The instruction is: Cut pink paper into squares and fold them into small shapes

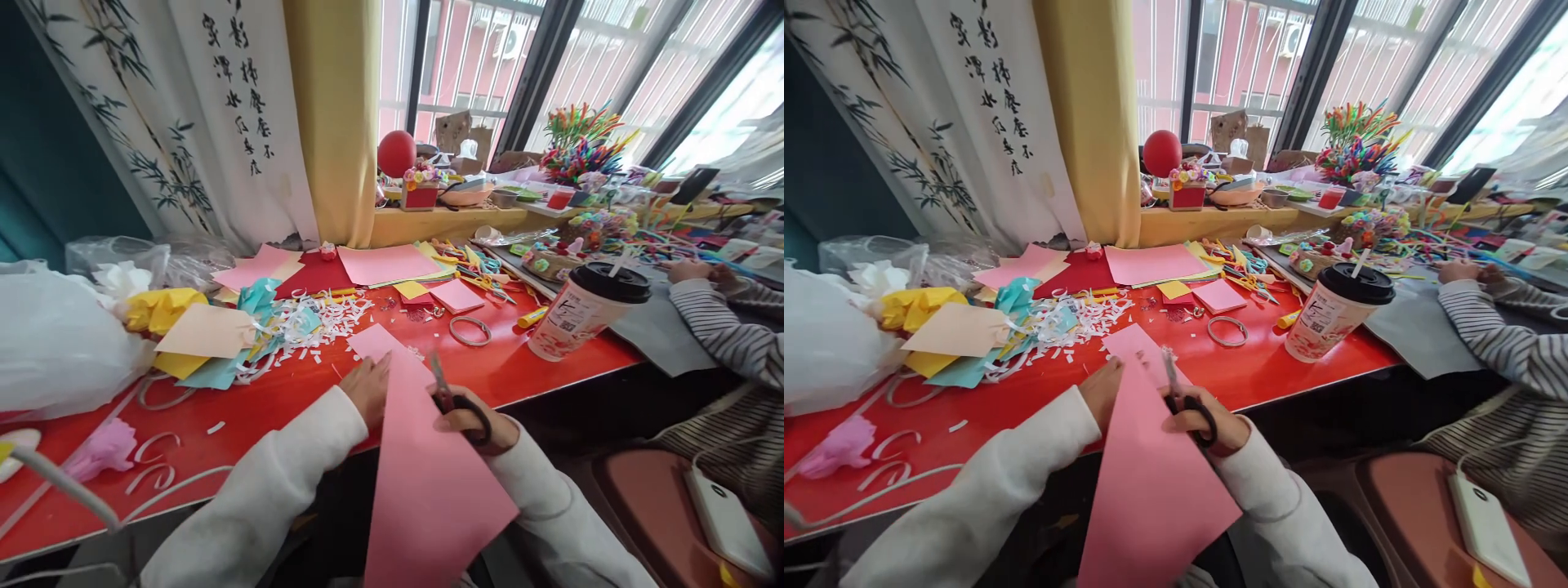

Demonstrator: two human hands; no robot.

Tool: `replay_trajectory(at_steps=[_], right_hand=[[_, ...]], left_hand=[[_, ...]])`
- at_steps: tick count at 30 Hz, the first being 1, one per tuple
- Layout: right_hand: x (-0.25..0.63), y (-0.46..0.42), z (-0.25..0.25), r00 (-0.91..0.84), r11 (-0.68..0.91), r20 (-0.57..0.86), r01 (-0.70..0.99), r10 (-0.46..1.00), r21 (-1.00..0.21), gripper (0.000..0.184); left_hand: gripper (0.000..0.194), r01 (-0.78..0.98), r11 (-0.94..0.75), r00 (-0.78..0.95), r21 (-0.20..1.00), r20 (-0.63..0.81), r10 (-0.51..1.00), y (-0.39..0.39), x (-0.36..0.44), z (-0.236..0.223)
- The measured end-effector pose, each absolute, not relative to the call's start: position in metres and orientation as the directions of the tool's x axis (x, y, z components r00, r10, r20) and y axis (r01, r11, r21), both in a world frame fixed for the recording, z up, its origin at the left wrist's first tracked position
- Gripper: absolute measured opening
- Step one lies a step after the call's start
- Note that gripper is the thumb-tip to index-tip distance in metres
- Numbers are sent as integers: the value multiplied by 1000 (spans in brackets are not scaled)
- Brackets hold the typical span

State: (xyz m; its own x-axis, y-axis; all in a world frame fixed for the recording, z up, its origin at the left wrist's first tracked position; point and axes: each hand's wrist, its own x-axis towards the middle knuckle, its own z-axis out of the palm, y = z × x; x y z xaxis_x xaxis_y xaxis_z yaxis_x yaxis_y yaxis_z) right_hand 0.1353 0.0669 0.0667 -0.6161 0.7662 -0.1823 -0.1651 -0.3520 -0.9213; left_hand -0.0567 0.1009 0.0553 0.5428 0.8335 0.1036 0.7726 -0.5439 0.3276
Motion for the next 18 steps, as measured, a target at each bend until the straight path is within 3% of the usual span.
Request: replay_trajectory(at_steps=[4,8,11,12,14,18], right_hand=[[168,56,62,-485,-319,-155,-275,860,-907,29],[190,45,59,-413,-344,-207,-291,887,-893,31],[197,43,53,-376,-357,-238,-287,896,-889,33],[198,44,52,-370,-363,-246,-292,896,-885,32],[197,50,49,-353,-370,-255,-312,900,-875,30],[185,71,55,-314,-340,-231,-355,921,-871,31]], left_hand=[[60,862,-495,474,112,167,864,78,-35,40],[24,860,-510,504,22,129,854,70,-25,43],[24,835,-550,530,-16,291,796,86,-31,72],[25,851,-526,483,5,386,786,96,-36,87],[24,901,-397,230,177,581,781,128,-50,125],[31,896,-234,-91,378,671,736,213,-93,206]])
